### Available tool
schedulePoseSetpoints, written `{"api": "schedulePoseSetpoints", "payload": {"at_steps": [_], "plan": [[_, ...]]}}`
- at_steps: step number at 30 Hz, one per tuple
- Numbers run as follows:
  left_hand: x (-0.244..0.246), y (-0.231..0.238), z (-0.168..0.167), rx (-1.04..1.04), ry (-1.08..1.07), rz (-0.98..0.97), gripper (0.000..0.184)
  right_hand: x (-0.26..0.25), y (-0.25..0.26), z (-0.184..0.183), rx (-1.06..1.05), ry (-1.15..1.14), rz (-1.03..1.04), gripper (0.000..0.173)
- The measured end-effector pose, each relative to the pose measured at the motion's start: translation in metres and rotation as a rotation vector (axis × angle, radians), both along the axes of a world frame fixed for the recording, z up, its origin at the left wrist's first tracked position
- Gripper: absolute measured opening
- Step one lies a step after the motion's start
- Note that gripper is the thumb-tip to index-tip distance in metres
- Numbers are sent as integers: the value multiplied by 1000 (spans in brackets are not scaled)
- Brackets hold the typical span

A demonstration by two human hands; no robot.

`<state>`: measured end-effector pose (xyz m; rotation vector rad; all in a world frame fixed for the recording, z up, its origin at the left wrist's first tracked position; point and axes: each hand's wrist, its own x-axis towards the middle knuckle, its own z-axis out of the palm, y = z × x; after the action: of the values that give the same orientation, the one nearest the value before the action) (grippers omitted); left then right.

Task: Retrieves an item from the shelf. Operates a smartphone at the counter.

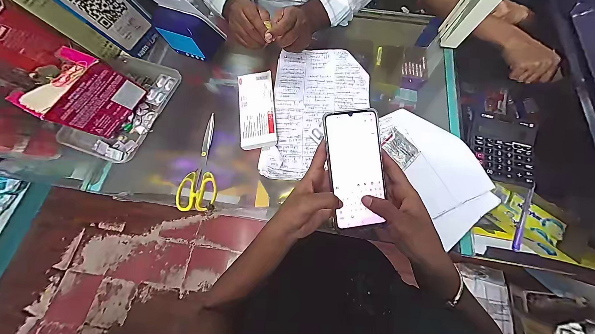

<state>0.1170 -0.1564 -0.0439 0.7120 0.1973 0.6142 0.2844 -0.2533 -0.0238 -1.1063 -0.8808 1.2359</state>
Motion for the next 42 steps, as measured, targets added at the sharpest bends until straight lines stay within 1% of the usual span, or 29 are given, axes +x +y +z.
{"api": "schedulePoseSetpoints", "payload": {"at_steps": [2,6,11,15,18,22,24,27,32,34,39,42], "plan": [[0,1,0,10,-5,-9,114,-2,1,1,3,-37,-16,87],[-2,2,1,27,-11,-15,115,-5,4,0,3,-93,-45,87],[-4,5,-1,68,-41,-52,117,-8,6,-1,-1,-178,-69,92],[-9,10,-4,108,-48,-116,119,0,5,-2,45,-87,28,89],[-11,12,-4,112,-36,-128,118,7,6,-3,128,9,118,85],[-11,14,-5,126,-78,-131,117,10,7,-2,179,123,141,74],[-11,15,-5,118,-86,-147,116,10,7,-2,180,123,134,71],[-11,16,-4,119,-77,-158,115,10,7,-2,193,97,140,73],[-11,15,-2,109,-63,-163,116,9,3,-4,145,-26,148,88],[-10,14,-2,122,-70,-159,116,8,3,-4,131,-46,134,88],[-11,13,-3,138,-70,-145,115,7,5,-5,135,-54,119,79],[-11,12,-3,135,-78,-153,116,6,3,-4,119,-50,116,82]]}}
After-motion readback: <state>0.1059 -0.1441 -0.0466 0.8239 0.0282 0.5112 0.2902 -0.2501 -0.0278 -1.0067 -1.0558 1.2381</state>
